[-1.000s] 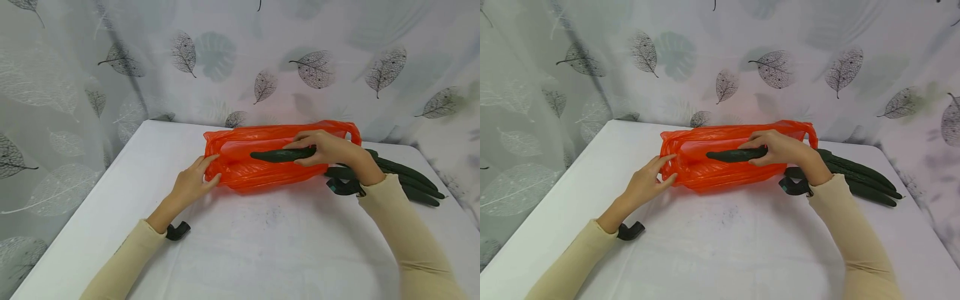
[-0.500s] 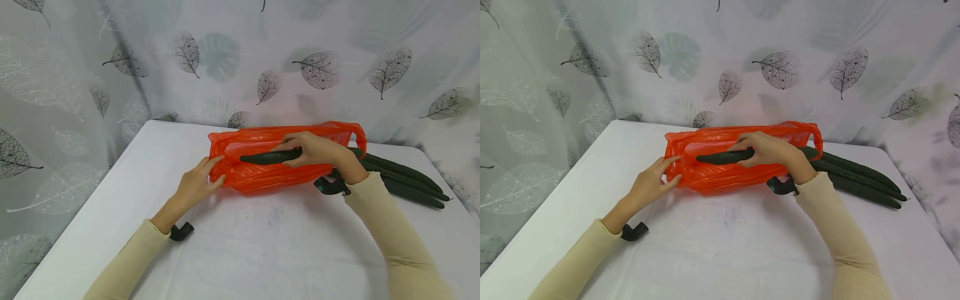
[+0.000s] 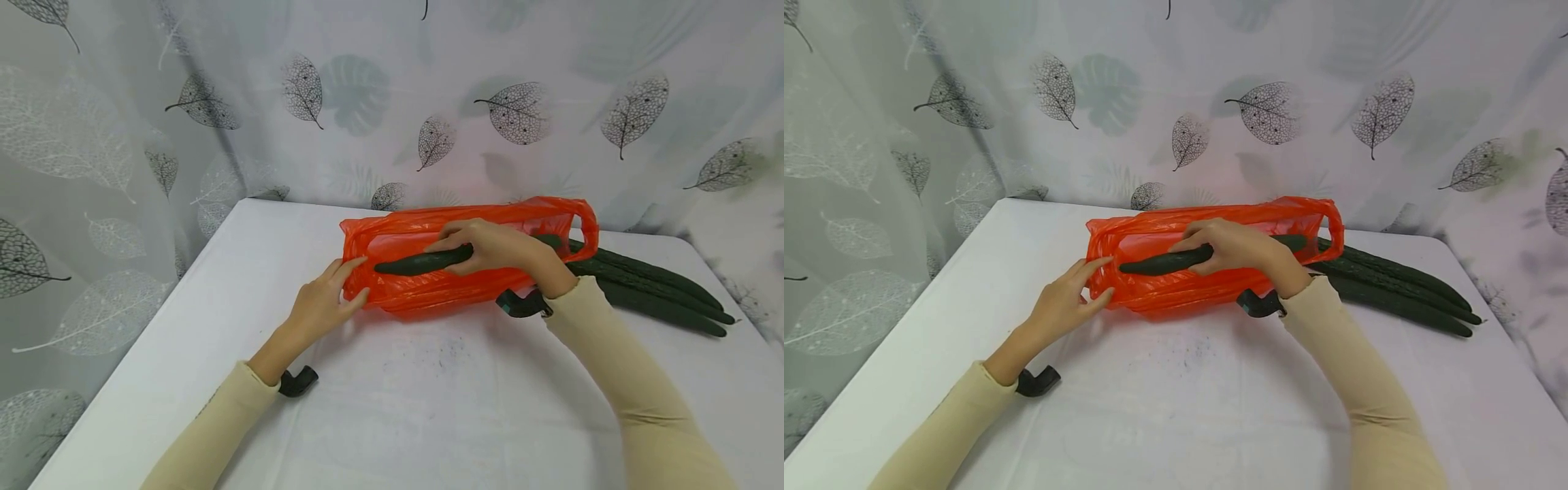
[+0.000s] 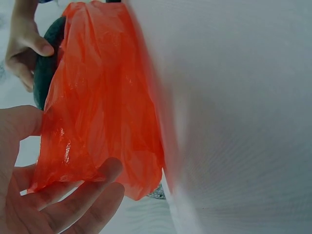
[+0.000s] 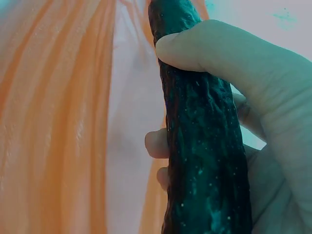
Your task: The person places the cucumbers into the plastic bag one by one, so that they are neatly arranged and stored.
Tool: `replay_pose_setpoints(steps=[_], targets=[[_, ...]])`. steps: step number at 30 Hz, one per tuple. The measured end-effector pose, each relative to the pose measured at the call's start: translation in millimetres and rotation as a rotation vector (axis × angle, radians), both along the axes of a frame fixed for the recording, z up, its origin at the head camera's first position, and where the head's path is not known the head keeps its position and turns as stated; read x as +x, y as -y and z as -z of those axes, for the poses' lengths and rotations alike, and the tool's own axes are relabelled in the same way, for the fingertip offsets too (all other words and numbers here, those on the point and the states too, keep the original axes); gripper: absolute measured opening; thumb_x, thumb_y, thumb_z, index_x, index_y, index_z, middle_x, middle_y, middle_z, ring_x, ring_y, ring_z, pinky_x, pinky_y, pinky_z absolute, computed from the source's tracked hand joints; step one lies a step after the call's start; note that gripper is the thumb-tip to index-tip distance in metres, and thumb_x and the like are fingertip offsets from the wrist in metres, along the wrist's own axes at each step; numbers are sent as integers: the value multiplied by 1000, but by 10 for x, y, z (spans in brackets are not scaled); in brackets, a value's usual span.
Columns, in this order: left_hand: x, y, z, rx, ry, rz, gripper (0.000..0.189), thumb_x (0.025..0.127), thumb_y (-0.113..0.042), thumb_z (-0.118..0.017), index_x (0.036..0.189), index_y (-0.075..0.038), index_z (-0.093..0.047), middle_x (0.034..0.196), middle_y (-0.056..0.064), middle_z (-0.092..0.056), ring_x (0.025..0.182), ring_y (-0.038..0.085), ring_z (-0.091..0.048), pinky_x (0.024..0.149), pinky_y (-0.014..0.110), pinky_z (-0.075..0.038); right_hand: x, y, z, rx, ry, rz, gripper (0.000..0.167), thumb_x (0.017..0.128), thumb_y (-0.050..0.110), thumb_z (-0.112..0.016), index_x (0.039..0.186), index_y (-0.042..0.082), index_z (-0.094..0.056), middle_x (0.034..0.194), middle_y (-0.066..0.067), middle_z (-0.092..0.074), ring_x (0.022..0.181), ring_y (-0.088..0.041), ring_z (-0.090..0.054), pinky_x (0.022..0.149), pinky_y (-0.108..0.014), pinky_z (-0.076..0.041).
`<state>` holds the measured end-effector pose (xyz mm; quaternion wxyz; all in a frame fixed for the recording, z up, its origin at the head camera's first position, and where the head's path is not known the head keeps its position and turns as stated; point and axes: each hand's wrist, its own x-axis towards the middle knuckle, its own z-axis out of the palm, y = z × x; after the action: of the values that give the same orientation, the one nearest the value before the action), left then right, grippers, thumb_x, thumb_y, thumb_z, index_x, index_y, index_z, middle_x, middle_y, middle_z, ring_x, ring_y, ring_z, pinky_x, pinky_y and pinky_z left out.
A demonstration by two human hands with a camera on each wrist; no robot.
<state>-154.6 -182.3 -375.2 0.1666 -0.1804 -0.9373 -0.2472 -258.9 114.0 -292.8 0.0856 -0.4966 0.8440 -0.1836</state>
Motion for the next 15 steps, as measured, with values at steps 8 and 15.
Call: replay_pose_setpoints(steps=[8,15], targets=[[4,6,-12,0,-11,5,52,89,-27,-67,137,-9,-54,119,12,-60,51,12,-42,47,26,-42,-28,100,88,-8,-38,0,43,84,15,-76,126,18,-68,118,-10,-62,107,-26,-58,86,-41,-51],[10,6,-25,7,2,7,53,89,-26,-67,137,-9,-53,121,13,-59,53,13,-44,48,25,-43,-68,147,200,-10,17,-21,42,85,15,-76,126,18,-68,118,-8,-62,102,-23,-58,81,-35,-51]])
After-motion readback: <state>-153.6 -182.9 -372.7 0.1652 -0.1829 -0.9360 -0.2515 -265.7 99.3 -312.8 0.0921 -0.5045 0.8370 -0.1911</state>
